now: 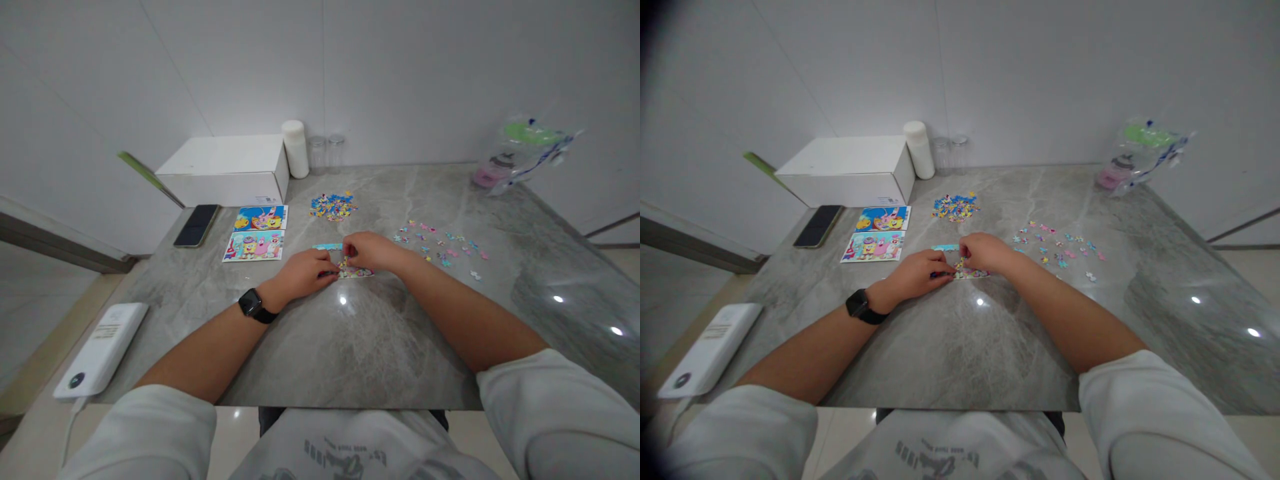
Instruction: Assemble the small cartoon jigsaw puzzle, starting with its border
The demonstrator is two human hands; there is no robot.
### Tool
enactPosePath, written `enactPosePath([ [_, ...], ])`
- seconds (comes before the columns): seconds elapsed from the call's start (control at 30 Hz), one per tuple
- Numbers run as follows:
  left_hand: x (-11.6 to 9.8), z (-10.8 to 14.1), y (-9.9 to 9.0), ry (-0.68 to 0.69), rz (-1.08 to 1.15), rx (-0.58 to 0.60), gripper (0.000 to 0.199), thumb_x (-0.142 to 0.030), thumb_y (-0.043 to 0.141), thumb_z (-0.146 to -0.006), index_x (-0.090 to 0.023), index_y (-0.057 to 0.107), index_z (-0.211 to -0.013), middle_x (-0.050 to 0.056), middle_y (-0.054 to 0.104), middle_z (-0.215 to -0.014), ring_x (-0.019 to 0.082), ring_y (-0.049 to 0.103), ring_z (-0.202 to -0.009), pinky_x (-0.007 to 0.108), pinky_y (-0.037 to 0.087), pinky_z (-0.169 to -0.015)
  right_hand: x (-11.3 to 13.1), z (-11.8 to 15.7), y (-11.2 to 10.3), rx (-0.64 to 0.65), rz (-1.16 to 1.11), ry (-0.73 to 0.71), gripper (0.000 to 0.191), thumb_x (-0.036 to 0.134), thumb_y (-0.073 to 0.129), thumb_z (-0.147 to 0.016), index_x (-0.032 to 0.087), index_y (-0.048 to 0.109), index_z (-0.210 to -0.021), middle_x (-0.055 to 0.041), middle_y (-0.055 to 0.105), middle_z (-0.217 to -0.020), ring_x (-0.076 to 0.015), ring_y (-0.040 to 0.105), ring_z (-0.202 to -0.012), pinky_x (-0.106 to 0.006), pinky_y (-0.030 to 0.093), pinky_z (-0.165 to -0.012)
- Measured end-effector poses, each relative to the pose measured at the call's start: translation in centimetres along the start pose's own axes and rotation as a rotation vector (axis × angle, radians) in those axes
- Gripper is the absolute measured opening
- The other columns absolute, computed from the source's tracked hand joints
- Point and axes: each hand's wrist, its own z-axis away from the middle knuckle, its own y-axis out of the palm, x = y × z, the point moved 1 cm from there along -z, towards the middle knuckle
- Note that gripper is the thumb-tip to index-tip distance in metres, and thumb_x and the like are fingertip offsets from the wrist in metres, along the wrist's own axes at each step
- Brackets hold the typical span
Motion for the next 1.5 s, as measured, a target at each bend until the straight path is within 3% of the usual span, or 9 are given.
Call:
enactPosePath([
  [0.2, 0.1, 0.1, 0.1, 0.009, -0.024, 0.004, 0.023, -0.035, 0.064, -0.102, -0.027, 0.082, -0.113, 0.007, 0.072, -0.099, 0.023, 0.067, -0.094, 0.033, 0.049, -0.08, 0.2, 0.3, -1.1, 0.027, -0.157, -0.001, 0.008, 0.02, 0.075, -0.086, 0.023, 0.077, -0.094, -0.0018, 0.079, -0.092, -0.017, 0.068, -0.081, -0.025, 0.044, -0.071],
  [0.37, 0.1, 0.0, 0.1, 0.013, -0.04, 0.016, 0.024, -0.037, 0.063, -0.103, -0.028, 0.082, -0.114, 0.007, 0.073, -0.101, 0.023, 0.067, -0.096, 0.033, 0.049, -0.081, 0.1, 0.3, -1.5, 0.074, -0.248, -0.018, 0.013, 0.015, 0.071, -0.085, 0.022, 0.078, -0.095, 0.0002, 0.078, -0.087, -0.015, 0.067, -0.076, -0.024, 0.044, -0.07],
  [0.97, -0.3, -0.1, -0.2, 0.002, -0.063, 0.03, 0.024, -0.035, 0.064, -0.103, -0.025, 0.082, -0.114, 0.007, 0.074, -0.101, 0.022, 0.068, -0.095, 0.032, 0.049, -0.081, 0.7, 0.4, -1.4, 0.107, -0.168, 0.01, 0.022, 0.014, 0.068, -0.088, 0.022, 0.082, -0.103, -0.0008, 0.081, -0.093, -0.0145, 0.07, -0.08, -0.022, 0.045, -0.07],
  [1.27, -0.2, -0.2, -0.2, 0.014, -0.069, 0.037, 0.024, -0.034, 0.062, -0.103, -0.024, 0.082, -0.113, 0.007, 0.074, -0.102, 0.022, 0.068, -0.096, 0.032, 0.05, -0.082, 0.5, 0.1, -1.0, 0.04, -0.141, 0.041, 0.023, 0.015, 0.066, -0.093, 0.023, 0.082, -0.107, -0.0016, 0.082, -0.101, -0.0151, 0.072, -0.087, -0.022, 0.047, -0.076],
  [1.5, -0.1, -0.1, -0.1, 0.018, -0.071, 0.028, 0.024, -0.034, 0.062, -0.103, -0.025, 0.081, -0.113, 0.007, 0.074, -0.101, 0.022, 0.069, -0.096, 0.032, 0.05, -0.082, 0.5, -0.2, -0.5, -0.032, -0.164, 0.069, 0.022, 0.015, 0.065, -0.092, 0.022, 0.08, -0.106, -0.0018, 0.082, -0.097, -0.0153, 0.072, -0.087, -0.023, 0.047, -0.076],
])
